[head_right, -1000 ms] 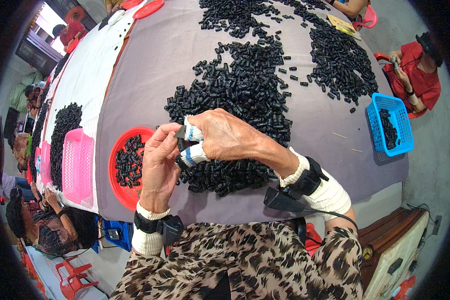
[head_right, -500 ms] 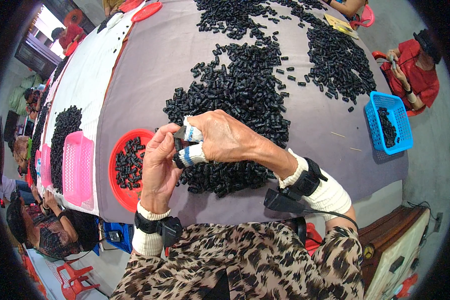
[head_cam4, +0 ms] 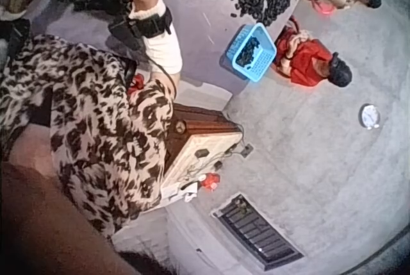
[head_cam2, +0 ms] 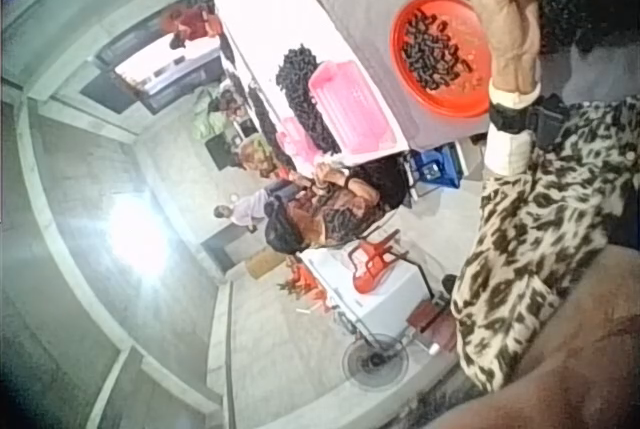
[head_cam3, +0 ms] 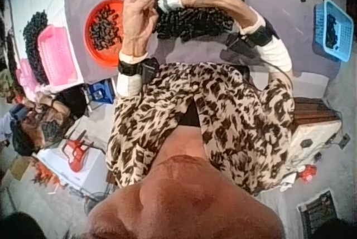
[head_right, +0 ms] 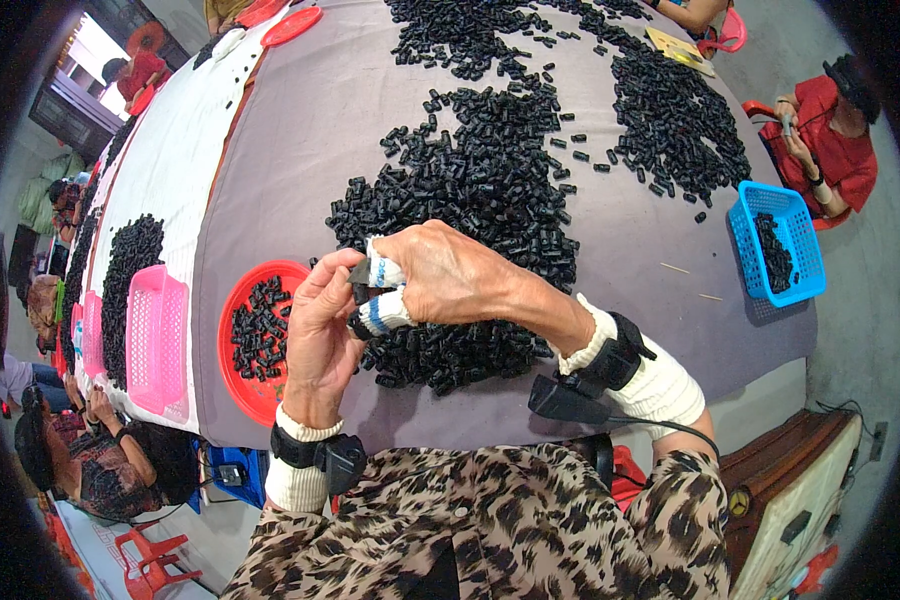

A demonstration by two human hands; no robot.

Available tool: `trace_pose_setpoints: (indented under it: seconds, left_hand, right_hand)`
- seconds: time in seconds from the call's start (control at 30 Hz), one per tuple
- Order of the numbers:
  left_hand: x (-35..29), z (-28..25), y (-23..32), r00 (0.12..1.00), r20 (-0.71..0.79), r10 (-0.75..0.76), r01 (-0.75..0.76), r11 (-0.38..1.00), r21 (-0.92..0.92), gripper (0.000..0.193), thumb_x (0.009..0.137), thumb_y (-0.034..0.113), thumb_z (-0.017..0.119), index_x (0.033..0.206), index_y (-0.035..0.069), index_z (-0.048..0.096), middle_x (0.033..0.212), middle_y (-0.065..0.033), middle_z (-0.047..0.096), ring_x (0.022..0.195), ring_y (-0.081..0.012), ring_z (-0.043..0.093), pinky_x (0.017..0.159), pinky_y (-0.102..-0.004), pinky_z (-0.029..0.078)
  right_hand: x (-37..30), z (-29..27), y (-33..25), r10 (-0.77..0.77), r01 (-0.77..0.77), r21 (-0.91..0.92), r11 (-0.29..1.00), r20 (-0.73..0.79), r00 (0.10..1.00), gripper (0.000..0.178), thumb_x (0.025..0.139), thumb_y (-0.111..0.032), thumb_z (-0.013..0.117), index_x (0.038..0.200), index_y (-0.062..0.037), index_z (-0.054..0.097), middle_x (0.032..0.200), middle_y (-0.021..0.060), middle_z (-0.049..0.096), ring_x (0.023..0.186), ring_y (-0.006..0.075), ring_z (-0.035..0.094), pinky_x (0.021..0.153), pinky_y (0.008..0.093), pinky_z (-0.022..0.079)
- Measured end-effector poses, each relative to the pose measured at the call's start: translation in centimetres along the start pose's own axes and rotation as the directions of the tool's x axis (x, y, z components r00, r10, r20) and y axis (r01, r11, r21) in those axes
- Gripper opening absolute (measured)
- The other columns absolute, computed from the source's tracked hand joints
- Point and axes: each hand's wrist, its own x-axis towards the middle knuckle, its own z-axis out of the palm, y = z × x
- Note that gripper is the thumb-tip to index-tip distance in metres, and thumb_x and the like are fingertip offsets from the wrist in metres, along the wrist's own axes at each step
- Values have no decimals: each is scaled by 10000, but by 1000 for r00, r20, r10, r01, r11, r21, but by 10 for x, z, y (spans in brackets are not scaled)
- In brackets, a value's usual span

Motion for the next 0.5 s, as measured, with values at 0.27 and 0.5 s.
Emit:
trace_pose_setpoints:
  seconds: [0.27, 0.5]
  left_hand:
    - [0, 2, 1, 1000, -17, 24, -24, 999, 30, 176, 889, 126, 544, 1018, 9, 567, 933, -54, 608, 815, -112, 587, 704, -251, 497]
    - [-2, 3, 2, 999, 16, 29, -30, 999, 17, 165, 890, 117, 540, 1011, 7, 561, 929, -56, 605, 813, -108, 586, 708, -250, 498]
  right_hand:
    - [-1, 1, -1, 29, -29, -6, 1000, -49, 998, 381, 679, -320, 683, 710, 27, 528, 621, 159, 574, 564, 265, 578, 544, 365, 439]
    - [0, -1, -3, 13, -13, 2, 1000, -2, 1000, 379, 667, -313, 687, 715, 30, 535, 617, 157, 574, 566, 270, 581, 536, 364, 435]
